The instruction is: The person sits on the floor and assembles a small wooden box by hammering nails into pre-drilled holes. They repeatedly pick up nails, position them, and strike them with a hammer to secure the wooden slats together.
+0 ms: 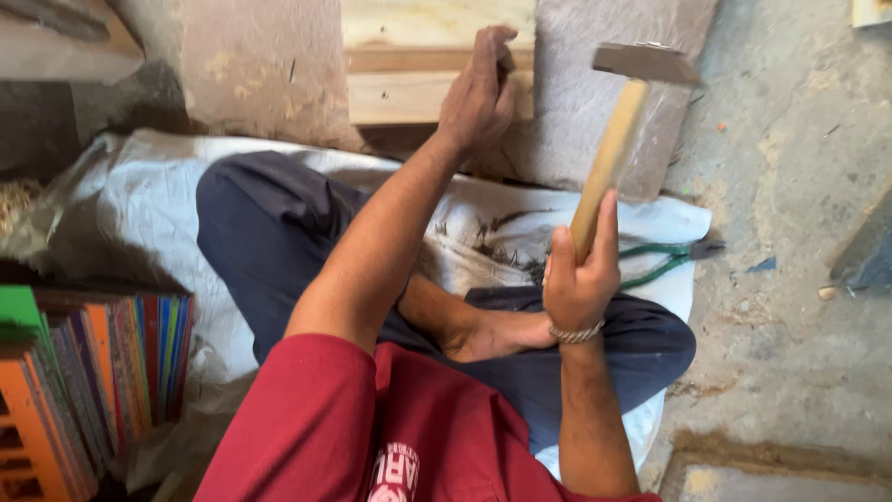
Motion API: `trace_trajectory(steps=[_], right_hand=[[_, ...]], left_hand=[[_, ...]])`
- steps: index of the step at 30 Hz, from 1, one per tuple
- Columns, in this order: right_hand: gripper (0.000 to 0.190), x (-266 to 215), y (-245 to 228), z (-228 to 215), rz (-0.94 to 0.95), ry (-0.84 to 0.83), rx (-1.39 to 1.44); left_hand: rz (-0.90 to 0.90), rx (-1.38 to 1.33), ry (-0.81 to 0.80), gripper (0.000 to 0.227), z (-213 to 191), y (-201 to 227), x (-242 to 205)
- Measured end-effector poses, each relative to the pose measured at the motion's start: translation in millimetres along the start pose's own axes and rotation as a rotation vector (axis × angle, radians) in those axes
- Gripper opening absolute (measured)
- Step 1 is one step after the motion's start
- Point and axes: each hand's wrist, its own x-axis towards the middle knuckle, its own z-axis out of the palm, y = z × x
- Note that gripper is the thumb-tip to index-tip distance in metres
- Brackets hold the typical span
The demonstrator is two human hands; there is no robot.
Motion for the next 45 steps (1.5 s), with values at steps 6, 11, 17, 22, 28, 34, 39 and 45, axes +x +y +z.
trace_trajectory(steps=[6, 11, 17, 22, 28, 34, 39, 45], right_hand=[[0.070, 16, 2, -12, 0.409, -0.234, 0.222], [0.070, 34, -7, -12, 0.416, -0.268, 0.189], [0.068, 40, 4, -12, 0.426, -0.322, 0.162], [0.062, 51, 0, -27, 0.152, -0.437, -0.093], [0.065, 89, -20, -65, 0.399, -0.345, 0.046], [0.058, 86, -19, -44, -0.029, -0.430, -0.209], [0.064, 81, -13, -52, 0.499, -0.367, -0.191], [0.044, 68, 1, -34, -0.081, -0.324, -0.229]], left_hand=[[-0.066, -0.080, -0.031, 0.052, 4, -4, 2], [-0.109, 0.061, -0.092, 0.042, -13, -8, 31], [-0.038, 0.654, -0.003, 0.064, -19, -18, 39], [-0.148, 0.674, -0.129, 0.060, -14, -9, 30], [-0.238, 0.778, -0.284, 0.063, -20, -2, 37], [-0.279, 0.758, -0.296, 0.062, -21, 4, 42], [-0.285, 0.744, -0.293, 0.060, -24, 5, 37], [-0.214, 0.764, -0.215, 0.059, -23, 7, 40]])
